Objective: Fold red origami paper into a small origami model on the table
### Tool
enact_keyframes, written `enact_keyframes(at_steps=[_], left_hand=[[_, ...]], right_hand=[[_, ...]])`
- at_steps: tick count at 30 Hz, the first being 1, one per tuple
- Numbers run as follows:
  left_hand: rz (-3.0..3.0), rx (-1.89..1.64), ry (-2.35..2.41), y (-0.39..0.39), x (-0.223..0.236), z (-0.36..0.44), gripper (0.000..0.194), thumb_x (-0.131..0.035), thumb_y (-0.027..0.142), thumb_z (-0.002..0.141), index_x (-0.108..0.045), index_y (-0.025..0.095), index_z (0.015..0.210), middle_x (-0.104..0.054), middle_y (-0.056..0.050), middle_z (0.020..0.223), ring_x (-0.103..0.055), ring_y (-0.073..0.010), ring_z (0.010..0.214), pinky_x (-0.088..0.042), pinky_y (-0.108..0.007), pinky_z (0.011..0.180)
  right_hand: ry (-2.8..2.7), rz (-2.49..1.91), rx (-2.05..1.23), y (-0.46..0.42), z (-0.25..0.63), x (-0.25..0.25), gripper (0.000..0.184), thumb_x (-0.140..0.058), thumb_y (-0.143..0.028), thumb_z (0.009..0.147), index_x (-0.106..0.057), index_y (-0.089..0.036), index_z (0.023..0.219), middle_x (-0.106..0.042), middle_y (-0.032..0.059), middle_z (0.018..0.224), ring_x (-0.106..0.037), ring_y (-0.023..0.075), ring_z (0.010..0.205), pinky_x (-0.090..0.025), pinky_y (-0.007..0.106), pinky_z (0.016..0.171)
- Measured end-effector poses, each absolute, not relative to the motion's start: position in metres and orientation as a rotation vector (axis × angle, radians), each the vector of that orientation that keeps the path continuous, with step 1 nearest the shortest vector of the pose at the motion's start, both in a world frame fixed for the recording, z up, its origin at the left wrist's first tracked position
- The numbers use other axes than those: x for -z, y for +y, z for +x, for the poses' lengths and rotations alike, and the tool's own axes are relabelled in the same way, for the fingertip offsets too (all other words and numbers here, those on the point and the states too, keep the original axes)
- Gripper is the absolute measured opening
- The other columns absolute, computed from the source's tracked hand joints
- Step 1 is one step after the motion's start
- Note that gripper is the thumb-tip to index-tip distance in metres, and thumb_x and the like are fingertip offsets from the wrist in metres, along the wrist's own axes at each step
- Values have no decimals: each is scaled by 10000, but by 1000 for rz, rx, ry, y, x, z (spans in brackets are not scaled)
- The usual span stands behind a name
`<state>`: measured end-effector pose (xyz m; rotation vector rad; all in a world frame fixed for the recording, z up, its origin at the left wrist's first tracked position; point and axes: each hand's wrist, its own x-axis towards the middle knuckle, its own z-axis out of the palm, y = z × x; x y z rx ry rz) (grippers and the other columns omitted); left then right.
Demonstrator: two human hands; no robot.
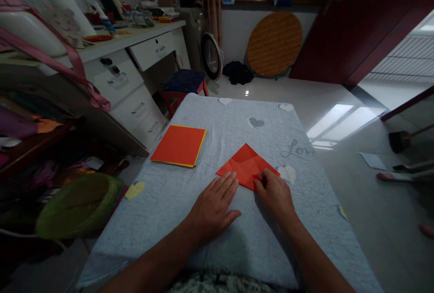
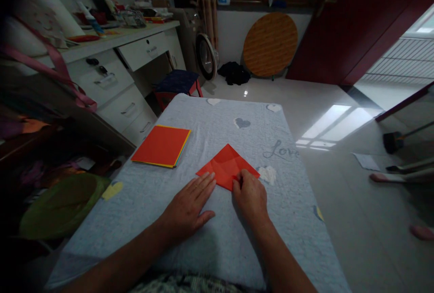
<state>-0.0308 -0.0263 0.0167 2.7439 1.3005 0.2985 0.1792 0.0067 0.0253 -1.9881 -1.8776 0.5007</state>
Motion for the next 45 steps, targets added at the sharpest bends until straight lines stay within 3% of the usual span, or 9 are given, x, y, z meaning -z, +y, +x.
enact_keyframes(at_steps=[6, 18, 30, 39, 45], left_hand=[[2696, -212, 1306, -27, -14, -24, 741, -514, 567, 931, -364, 104, 1490, -390, -174, 1558, -358, -290, 1449, -347, -452, 1156], [2748, -202, 1350, -27, -8, -24, 732, -525, 593, 915, -431, 111, 1458, -417, -167, 1544, -383, -315, 1429, -356, -456, 1140], [2768, -265, 1348, -28, -4, -25, 705, -515, 564, 926, -416, 123, 1468, -420, -148, 1547, -379, -301, 1430, -351, -449, 1139], [2792, -260, 1368, -28, -8, -24, 729, -544, 575, 909, -409, 140, 1479, -436, -137, 1539, -411, -312, 1403, -362, -448, 1125], [2772, -242, 1391, -28, -6, -25, 729, -556, 580, 895, -432, 145, 1467, -428, -120, 1547, -397, -316, 1410, -365, -457, 1123]], right_hand=[[-1839, -2001, -509, 7, 178, -25, 21, -545, -214, 830, -536, -196, 835, -627, 22, 720, -572, 180, 652, -315, 277, 606], [-1637, -1931, -561, 5, 180, -24, 328, -494, -173, 787, -497, -152, 1115, -641, 36, 768, -604, 205, 664, -416, 307, 661], [-1527, -1897, -646, 4, 184, -26, 301, -496, -192, 807, -510, -159, 1106, -628, 3, 695, -630, 204, 674, -428, 299, 667], [-1548, -1957, -577, 4, 180, -28, 285, -489, -162, 811, -531, -145, 1092, -654, 33, 750, -613, 190, 657, -404, 288, 647], [-1672, -1916, -446, 3, 179, -23, 173, -497, -108, 803, -567, -162, 952, -635, 55, 838, -588, 192, 748, -418, 292, 699]])
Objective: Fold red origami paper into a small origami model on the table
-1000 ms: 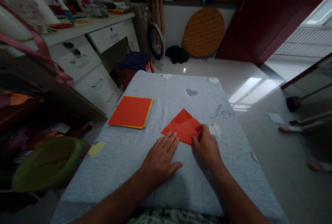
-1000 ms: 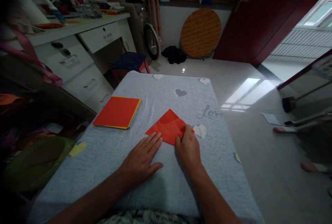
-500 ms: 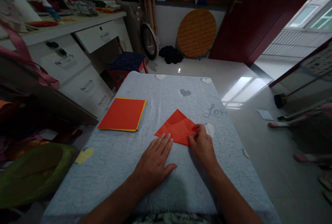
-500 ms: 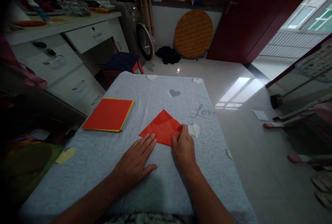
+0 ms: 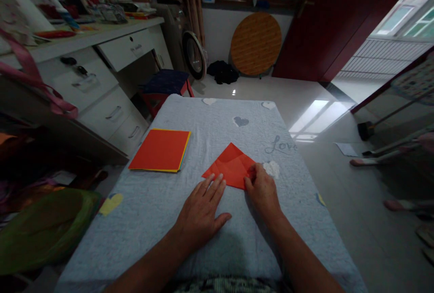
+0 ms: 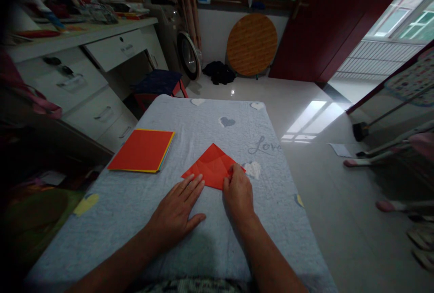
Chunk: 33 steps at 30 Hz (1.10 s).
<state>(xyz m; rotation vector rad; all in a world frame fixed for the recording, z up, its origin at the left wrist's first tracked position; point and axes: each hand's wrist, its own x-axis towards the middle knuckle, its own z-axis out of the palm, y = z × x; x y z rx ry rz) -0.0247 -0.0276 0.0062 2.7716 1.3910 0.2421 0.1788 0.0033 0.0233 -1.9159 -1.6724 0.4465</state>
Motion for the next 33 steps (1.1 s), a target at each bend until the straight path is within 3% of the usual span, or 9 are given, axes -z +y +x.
enact_keyframes(at_steps=[6, 11, 13, 16, 18, 23, 28, 33], left_hand=[[2747, -201, 1399, -27, -9, -22, 726, -554, 583, 894, -442, 144, 1461, -435, -120, 1542, -400, -321, 1408, -363, -464, 1124], [2714, -229, 1413, -28, -9, -21, 702, -533, 581, 905, -442, 165, 1464, -435, -117, 1542, -397, -310, 1414, -353, -462, 1132], [2715, -221, 1413, -27, -9, -21, 708, -537, 582, 901, -437, 171, 1469, -431, -114, 1545, -398, -314, 1414, -355, -463, 1131], [2721, -210, 1397, -27, -9, -21, 732, -548, 590, 891, -435, 154, 1468, -439, -127, 1538, -409, -324, 1407, -360, -467, 1130], [2719, -223, 1388, -26, -9, -23, 743, -546, 590, 893, -435, 127, 1463, -443, -148, 1532, -415, -319, 1405, -357, -462, 1135], [2707, -278, 1443, -25, -8, -33, 690, -506, 560, 925, -446, 113, 1446, -460, -171, 1514, -426, -295, 1402, -364, -449, 1133], [2716, -225, 1572, -25, -11, -41, 695, -516, 564, 913, -489, 74, 1406, -481, -208, 1487, -462, -326, 1371, -397, -468, 1099], [2720, -223, 1640, -26, -13, -41, 713, -510, 578, 912, -504, 41, 1382, -485, -240, 1472, -466, -344, 1366, -400, -482, 1095]], right_hand=[[-2030, -1870, -309, -2, 177, -26, 198, -486, -144, 928, -651, -203, 837, -600, 49, 954, -546, 177, 824, -393, 263, 680], [-2477, -1739, -174, -9, 181, -38, 204, -512, -119, 933, -700, -200, 923, -646, 74, 973, -521, 217, 885, -389, 322, 810], [-2572, -1738, -127, -15, 178, -42, 221, -519, -147, 937, -694, -202, 1060, -642, 96, 1006, -519, 232, 900, -385, 347, 832], [-2614, -1776, -34, -27, 169, -46, 453, -542, -243, 941, -525, -281, 1391, -617, 135, 1101, -526, 277, 940, -384, 393, 818], [-2635, -1810, -4, -32, 160, -46, 539, -560, -304, 932, -453, -292, 1460, -609, 162, 1106, -535, 302, 924, -385, 418, 800], [-2694, -1876, 31, -31, 142, -52, 526, -530, -310, 942, -456, -317, 1462, -617, 201, 1095, -560, 334, 942, -374, 471, 813], [-2696, -1907, -10, -26, 133, -57, 508, -526, -303, 946, -476, -316, 1452, -638, 217, 1087, -593, 347, 950, -382, 500, 812], [-2644, -1918, 79, -39, 150, -50, 476, -499, -201, 940, -537, -228, 1413, -580, 255, 1306, -600, 355, 1032, -412, 514, 868]])
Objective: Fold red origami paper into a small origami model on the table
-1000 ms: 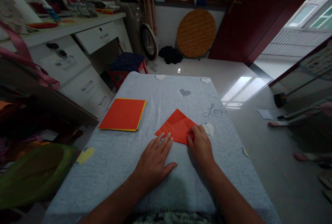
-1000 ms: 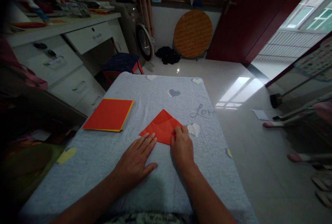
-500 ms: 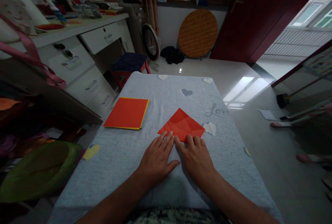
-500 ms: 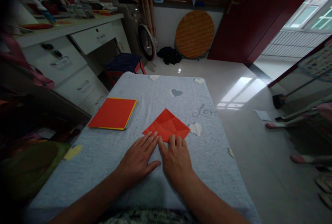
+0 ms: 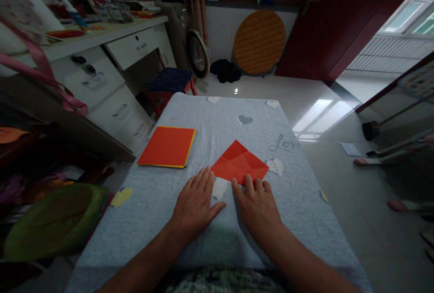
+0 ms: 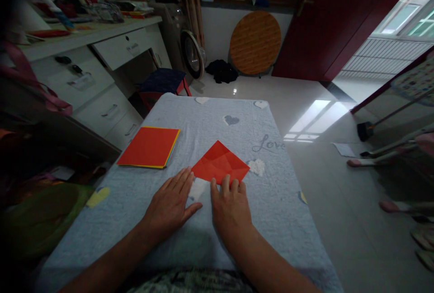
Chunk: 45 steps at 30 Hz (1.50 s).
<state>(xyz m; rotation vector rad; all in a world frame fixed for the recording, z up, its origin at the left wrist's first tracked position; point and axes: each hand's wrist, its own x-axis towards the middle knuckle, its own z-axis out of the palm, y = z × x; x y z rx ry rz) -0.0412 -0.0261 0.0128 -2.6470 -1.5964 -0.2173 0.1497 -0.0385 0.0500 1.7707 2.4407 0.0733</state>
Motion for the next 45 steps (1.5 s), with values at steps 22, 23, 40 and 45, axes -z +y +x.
enact_keyframes(at_steps=[22, 23, 40, 45], left_hand=[[-2550, 435, -1670, -29, -19, -37, 688, -587, 402, 901, -338, 96, 1464, -417, -247, 1515, -471, -372, 1348, -443, -514, 1058], [-2589, 486, -1647, -28, -23, -35, 668, -593, 348, 901, -329, 109, 1467, -436, -237, 1504, -497, -362, 1325, -451, -513, 1055], [-3180, 1278, -1541, 5, -53, -11, 342, -470, -69, 722, -610, 200, 880, -647, -60, 1200, -617, -179, 1134, -489, -334, 1002], [-3316, 1474, -1661, 15, -47, -38, 281, -505, -53, 675, -566, 200, 780, -664, -67, 1198, -607, -201, 1169, -453, -389, 1046]], right_hand=[[2531, 2192, 343, -24, 212, -63, 192, -646, -309, 875, -691, -174, 1004, -626, 132, 1093, -542, 292, 1025, -414, 402, 889], [2532, 2219, 352, -18, 209, -59, 218, -689, -339, 839, -684, -171, 977, -619, 133, 1078, -532, 303, 1024, -410, 411, 880], [3248, 1933, 64, -23, 195, -31, 494, -600, -209, 838, -494, -169, 1319, -521, 155, 1342, -390, 340, 1327, -210, 585, 1146], [3161, 1867, -117, -22, 218, -35, 551, -621, -140, 813, -526, -261, 1342, -467, 123, 1453, -313, 362, 1412, -181, 628, 1161]])
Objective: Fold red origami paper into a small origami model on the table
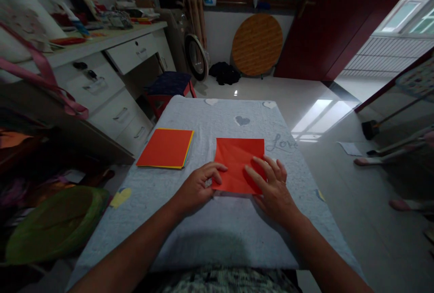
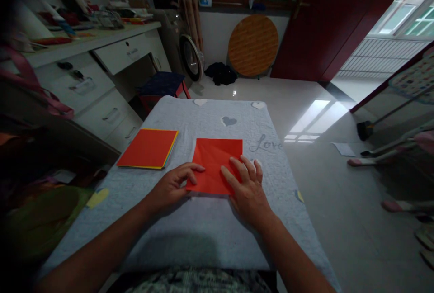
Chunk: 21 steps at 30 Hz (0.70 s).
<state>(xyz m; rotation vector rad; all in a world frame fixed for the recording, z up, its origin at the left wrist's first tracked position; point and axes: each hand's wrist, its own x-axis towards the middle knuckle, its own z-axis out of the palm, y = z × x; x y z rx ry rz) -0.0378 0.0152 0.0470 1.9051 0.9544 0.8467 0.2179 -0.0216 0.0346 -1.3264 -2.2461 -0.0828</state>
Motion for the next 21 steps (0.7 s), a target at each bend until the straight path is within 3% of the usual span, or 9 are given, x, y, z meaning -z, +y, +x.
enact_keyframes(at_steps=[3, 6, 12, 16, 21], left_hand=[[1867, -794, 932, 21, -39, -47, 252, -510, -35, 682, -551, 199, 768, -657, -80, 1220, -603, -214, 1192, -456, -417, 1048], [2077, -727, 1049, 21, -33, -53, 249, -487, -24, 729, -581, 193, 804, -606, -96, 1317, -562, -225, 1251, -448, -439, 1063], [2768, -671, 1247, 1, -29, -56, 214, -577, 41, 835, -655, 170, 987, -595, -137, 1333, -488, -303, 1275, -402, -512, 1086], [2898, -689, 1296, -11, -25, -56, 116, -603, 127, 892, -681, 202, 935, -658, -95, 1203, -565, -264, 1057, -470, -444, 946], [2790, -641, 1414, -12, -22, -59, 134, -582, 128, 911, -675, 197, 842, -665, -53, 950, -561, -193, 820, -465, -337, 755]], right_hand=[[-2227, -1151, 148, -24, 222, -33, 282, -607, -122, 864, -649, -283, 1092, -551, 72, 1396, -368, 328, 1391, -228, 620, 1150], [-2248, -1078, 135, -28, 220, -27, 160, -595, -131, 902, -672, -249, 978, -620, 82, 1328, -434, 308, 1353, -286, 599, 1132], [-2356, -1064, -16, -29, 216, -15, 139, -601, -168, 913, -690, -205, 1012, -691, 112, 1201, -581, 281, 1183, -447, 518, 1028], [-2341, -1026, -78, -30, 215, -15, 188, -564, -175, 929, -692, -203, 1064, -700, 120, 1169, -610, 271, 1135, -491, 500, 980], [-2342, -980, -175, -33, 211, -18, 216, -529, -190, 951, -690, -193, 1095, -723, 117, 1095, -652, 243, 1032, -522, 456, 919]])
